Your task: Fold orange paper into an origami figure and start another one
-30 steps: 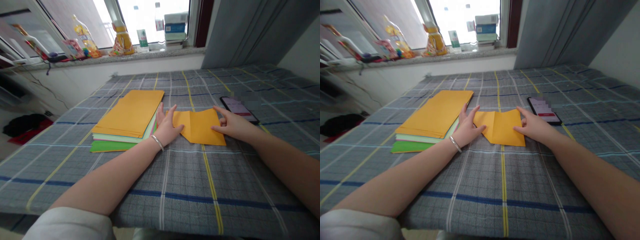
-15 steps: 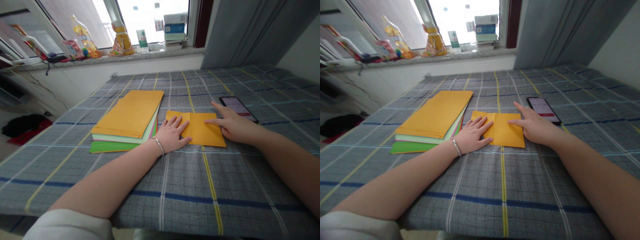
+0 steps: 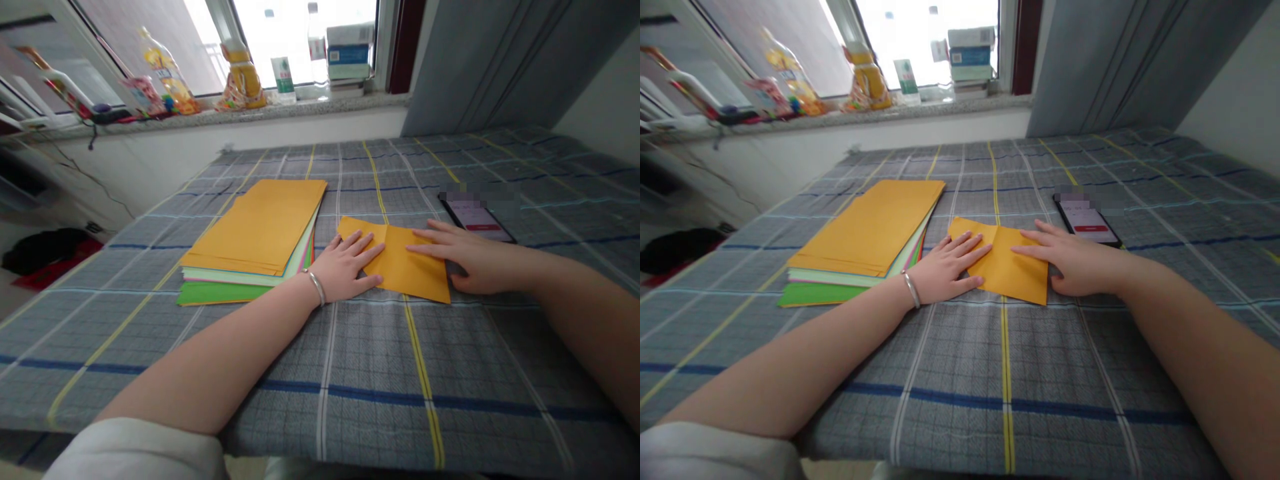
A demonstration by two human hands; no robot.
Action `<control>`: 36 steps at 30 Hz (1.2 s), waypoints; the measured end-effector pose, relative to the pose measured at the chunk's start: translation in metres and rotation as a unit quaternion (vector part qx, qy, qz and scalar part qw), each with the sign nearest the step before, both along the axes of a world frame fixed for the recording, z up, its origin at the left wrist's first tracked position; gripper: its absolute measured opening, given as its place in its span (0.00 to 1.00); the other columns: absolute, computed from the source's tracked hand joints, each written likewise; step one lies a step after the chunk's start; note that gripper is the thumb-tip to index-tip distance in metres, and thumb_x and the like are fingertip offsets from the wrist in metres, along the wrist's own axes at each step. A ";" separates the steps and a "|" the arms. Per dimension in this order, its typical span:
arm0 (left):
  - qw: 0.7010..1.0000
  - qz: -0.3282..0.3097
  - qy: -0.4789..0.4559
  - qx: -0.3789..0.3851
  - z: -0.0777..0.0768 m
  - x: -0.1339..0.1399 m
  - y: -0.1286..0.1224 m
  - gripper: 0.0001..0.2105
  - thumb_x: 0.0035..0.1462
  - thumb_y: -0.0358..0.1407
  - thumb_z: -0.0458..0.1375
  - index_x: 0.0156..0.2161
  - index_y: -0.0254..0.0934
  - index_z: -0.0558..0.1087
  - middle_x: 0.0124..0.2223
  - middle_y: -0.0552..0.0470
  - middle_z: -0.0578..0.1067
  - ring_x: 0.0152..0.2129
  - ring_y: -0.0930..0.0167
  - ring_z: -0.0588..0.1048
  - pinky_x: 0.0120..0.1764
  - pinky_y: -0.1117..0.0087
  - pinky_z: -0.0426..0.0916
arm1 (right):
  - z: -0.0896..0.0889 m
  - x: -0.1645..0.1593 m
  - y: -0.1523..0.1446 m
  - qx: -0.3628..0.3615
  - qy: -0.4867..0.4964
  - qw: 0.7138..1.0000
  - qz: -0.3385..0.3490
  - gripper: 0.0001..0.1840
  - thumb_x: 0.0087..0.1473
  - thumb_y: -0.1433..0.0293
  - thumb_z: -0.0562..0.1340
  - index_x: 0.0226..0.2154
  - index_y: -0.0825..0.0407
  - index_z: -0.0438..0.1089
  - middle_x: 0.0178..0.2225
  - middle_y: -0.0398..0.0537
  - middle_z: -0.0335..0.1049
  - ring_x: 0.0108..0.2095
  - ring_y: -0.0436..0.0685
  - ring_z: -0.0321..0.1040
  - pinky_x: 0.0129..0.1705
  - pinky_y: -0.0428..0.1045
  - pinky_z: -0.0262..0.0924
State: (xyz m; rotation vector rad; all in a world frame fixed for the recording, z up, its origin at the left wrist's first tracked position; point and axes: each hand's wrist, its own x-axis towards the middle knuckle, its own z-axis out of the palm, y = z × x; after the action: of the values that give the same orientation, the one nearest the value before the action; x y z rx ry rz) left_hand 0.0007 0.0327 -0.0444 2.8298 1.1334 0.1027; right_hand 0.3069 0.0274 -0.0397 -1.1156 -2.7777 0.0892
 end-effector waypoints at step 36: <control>0.993 -0.104 0.035 -0.031 0.006 -0.002 0.003 0.26 0.70 0.42 0.38 0.70 0.41 0.49 0.72 0.51 0.47 0.69 0.66 0.45 0.68 0.55 0.35 | 0.031 -0.034 -0.014 -0.175 0.104 0.979 -0.019 0.18 0.60 0.59 0.57 0.40 0.47 0.80 0.38 0.47 0.80 0.38 0.59 0.75 0.41 0.52 0.65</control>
State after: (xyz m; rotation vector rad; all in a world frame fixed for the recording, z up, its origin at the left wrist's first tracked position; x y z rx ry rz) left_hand -0.0014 0.0358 -0.0383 2.8955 0.8294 -0.0467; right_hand 0.2724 0.0135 -0.0089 -1.1525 -2.6137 0.6739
